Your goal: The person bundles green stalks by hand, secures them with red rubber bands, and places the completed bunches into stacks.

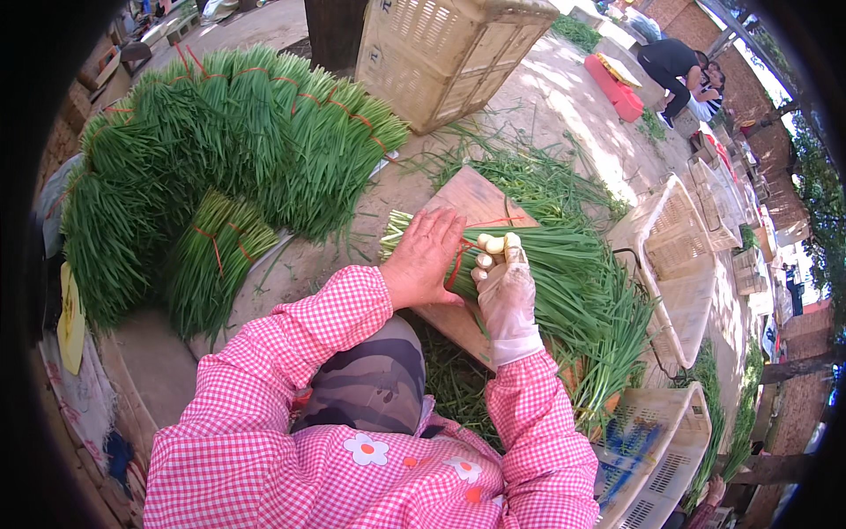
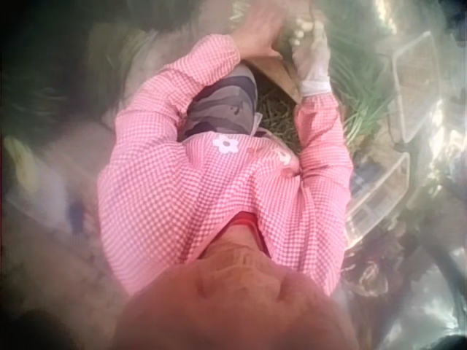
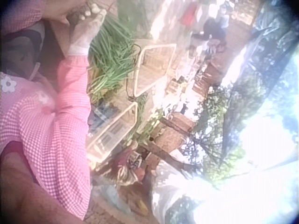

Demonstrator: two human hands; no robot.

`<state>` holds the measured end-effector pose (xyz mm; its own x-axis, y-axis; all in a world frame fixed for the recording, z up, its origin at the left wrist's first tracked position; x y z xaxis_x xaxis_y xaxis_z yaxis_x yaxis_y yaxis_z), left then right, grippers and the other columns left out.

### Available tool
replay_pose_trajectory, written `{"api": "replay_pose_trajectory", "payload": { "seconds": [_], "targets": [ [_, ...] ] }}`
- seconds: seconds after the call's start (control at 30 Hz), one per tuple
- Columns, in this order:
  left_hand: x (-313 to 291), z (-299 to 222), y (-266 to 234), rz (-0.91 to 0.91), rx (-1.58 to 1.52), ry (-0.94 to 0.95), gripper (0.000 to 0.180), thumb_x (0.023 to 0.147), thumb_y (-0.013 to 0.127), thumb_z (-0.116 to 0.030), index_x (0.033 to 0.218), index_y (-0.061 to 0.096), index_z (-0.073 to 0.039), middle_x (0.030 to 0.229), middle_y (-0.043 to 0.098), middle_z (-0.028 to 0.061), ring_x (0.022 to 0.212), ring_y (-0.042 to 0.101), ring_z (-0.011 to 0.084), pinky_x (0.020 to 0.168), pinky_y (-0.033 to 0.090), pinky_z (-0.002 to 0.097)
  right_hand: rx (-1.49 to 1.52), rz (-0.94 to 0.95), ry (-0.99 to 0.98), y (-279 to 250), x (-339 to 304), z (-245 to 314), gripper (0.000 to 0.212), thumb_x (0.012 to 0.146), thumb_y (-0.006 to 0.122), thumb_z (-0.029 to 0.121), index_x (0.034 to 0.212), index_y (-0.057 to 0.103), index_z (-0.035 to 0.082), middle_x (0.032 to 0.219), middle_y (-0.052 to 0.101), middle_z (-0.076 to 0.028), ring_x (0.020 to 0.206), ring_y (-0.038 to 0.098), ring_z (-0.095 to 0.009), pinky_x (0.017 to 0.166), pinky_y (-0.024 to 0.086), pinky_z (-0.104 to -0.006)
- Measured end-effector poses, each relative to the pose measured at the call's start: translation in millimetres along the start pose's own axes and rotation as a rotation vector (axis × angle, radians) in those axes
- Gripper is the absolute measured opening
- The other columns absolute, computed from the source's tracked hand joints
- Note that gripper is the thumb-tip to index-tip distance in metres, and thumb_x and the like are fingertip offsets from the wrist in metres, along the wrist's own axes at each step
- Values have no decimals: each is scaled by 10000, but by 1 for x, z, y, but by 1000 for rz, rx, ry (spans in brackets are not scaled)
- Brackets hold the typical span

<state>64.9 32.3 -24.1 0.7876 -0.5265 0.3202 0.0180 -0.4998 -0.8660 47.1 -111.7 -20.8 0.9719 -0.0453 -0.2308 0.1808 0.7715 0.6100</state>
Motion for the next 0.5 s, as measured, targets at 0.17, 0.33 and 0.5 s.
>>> {"api": "replay_pose_trajectory", "payload": {
  "seconds": [0.17,0.33,0.5],
  "targets": [
    [-3,4,8,41,28,-61,1118,503,807,-463,1311,271,94,1335,329,271,1273,299,382,1087,188,459,-162,15,-57,0,-18,-1,230,941,455,276,855,547,83,860,603,-55,640,473,-100,576,390,-235],
    [-13,1,2,108,-8,-66,1050,514,815,-404,1282,301,95,1320,335,279,1258,310,395,1085,192,458,-800,428,-105,24,-42,24,226,837,564,42,1064,555,43,978,589,-1,706,454,-43,696,418,-203],
    [-21,-11,-6,130,31,-33,976,538,818,-316,1265,314,95,1293,348,270,1249,315,389,1077,209,456,-1311,243,-323,36,-24,73,380,823,576,84,1188,484,39,1100,556,-79,846,533,-163,755,446,-275]
  ]
}}
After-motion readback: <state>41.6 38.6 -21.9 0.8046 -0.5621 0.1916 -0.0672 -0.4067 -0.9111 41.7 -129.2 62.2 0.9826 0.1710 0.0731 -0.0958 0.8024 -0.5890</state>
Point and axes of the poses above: each hand's wrist, its own x-axis towards the middle knuckle, its own y-axis out of the palm, z = x × y, the point moved 3 cm from there along x, towards the middle knuckle
